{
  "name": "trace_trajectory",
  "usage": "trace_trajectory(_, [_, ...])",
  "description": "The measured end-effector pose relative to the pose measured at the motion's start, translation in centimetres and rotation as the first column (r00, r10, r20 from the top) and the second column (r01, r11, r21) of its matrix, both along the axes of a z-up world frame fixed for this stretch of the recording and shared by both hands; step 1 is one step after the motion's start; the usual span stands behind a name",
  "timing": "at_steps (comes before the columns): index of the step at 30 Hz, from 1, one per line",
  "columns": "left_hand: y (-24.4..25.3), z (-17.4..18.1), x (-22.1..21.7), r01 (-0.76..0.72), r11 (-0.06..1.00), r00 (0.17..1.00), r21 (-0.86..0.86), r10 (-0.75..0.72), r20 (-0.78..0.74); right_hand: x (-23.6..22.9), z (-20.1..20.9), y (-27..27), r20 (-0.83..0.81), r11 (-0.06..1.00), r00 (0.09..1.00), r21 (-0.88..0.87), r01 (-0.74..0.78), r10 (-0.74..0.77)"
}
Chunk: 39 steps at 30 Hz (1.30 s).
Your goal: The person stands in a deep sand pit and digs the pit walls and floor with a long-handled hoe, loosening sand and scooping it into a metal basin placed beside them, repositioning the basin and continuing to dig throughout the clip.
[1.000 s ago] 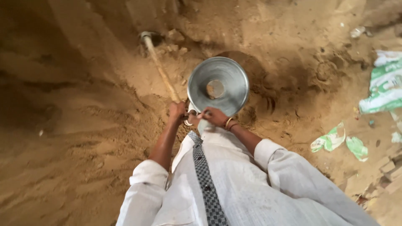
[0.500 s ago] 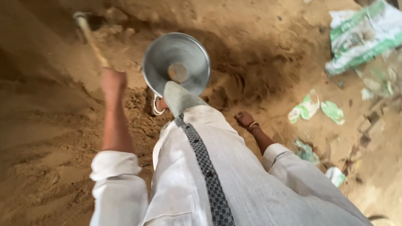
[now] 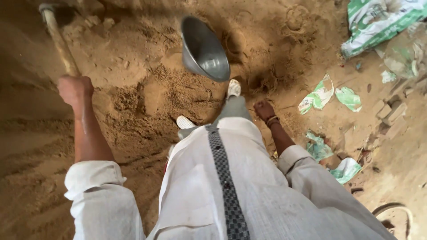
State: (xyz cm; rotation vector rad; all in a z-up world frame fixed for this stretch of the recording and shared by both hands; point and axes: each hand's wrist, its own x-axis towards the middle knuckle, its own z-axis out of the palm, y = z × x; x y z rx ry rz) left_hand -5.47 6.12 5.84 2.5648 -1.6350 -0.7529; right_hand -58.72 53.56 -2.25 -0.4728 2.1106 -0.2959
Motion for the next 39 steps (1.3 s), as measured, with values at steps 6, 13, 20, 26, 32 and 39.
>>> trace_trajectory(6, [0.3, -2.4, -1.0, 0.024, 0.994, 0.992, -0.102, -0.011, 0.125, -4.2, -0.9, -7.0, 0.117, 0.978, 0.984, -0.179, -0.111, 0.133])
trace_trajectory(13, [2.3, 1.7, -2.5, 0.039, 0.992, 0.985, -0.119, -0.018, 0.172, -4.6, -6.7, -16.9, 0.355, 0.902, 0.856, 0.075, -0.426, 0.375])
trace_trajectory(20, [2.7, 6.6, -5.8, -0.143, 0.988, 0.984, -0.057, 0.148, 0.103, 0.4, -25.9, -27.8, 0.197, 0.644, 0.643, 0.068, -0.762, 0.74])
trace_trajectory(26, [3.2, 7.2, -5.9, -0.038, 0.994, 0.994, -0.104, 0.048, 0.101, 2.9, -38.6, -29.3, 0.036, 0.694, 0.694, 0.021, -0.719, 0.719])
trace_trajectory(32, [3.7, 7.0, -5.4, 0.118, 0.977, 0.99, -0.179, -0.101, 0.1, -0.4, -37.7, -22.5, -0.092, 0.865, 0.861, 0.018, -0.501, 0.5])
trace_trajectory(39, [1.1, -1.4, -0.1, -0.049, 0.998, 0.98, 0.024, 0.053, -0.192, -11.8, -22.0, -15.1, -0.036, 0.83, 0.829, 0.029, -0.557, 0.557])
